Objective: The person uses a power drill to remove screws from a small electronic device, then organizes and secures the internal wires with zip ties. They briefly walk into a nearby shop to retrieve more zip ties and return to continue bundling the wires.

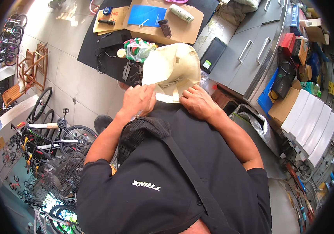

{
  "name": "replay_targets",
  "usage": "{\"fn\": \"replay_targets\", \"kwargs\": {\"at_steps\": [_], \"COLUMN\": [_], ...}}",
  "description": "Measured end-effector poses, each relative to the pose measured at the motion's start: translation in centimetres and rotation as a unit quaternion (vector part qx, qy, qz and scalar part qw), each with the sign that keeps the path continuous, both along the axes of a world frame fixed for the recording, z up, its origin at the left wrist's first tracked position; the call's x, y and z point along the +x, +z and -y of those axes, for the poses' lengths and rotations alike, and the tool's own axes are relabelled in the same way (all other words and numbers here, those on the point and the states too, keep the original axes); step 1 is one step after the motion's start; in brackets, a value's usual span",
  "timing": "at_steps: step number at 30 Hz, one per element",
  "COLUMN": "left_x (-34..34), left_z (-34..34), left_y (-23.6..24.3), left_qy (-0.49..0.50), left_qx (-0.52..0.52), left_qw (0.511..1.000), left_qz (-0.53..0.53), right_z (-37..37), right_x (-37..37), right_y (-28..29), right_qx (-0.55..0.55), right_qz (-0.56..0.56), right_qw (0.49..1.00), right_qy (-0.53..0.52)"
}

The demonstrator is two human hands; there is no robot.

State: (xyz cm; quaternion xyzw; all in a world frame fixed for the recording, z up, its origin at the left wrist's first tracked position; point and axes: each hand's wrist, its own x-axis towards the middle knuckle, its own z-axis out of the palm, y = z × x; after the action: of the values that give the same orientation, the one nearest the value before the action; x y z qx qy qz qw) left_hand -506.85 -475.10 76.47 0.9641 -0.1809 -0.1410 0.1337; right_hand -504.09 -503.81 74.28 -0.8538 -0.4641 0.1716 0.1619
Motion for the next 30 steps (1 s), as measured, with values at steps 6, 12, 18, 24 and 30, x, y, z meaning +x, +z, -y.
{"fn": "replay_targets", "kwargs": {"at_steps": [6, 12, 18, 24, 30], "left_x": [1.1, 0.9, 0.6, 0.1, -0.6], "left_z": [0.4, -0.6, -1.0, -1.1, -0.5], "left_y": [1.5, 0.6, -0.4, -0.7, -0.8], "left_qy": [0.154, 0.218, 0.283, 0.292, 0.305], "left_qx": [0.097, -0.002, -0.094, -0.271, -0.331], "left_qw": [0.977, 0.971, 0.947, 0.915, 0.892], "left_qz": [-0.115, -0.099, -0.122, -0.068, -0.041], "right_z": [-0.5, -3.2, -7.4, -9.7, -10.3], "right_x": [-0.3, 3.2, 8.1, 8.2, 6.7], "right_y": [1.1, 2.2, -4.6, -11.1, -13.3], "right_qx": [0.004, -0.019, -0.100, -0.285, -0.291], "right_qz": [-0.078, -0.119, -0.152, -0.273, -0.267], "right_qw": [0.996, 0.987, 0.979, 0.916, 0.916], "right_qy": [-0.047, -0.102, -0.088, -0.073, -0.066]}}
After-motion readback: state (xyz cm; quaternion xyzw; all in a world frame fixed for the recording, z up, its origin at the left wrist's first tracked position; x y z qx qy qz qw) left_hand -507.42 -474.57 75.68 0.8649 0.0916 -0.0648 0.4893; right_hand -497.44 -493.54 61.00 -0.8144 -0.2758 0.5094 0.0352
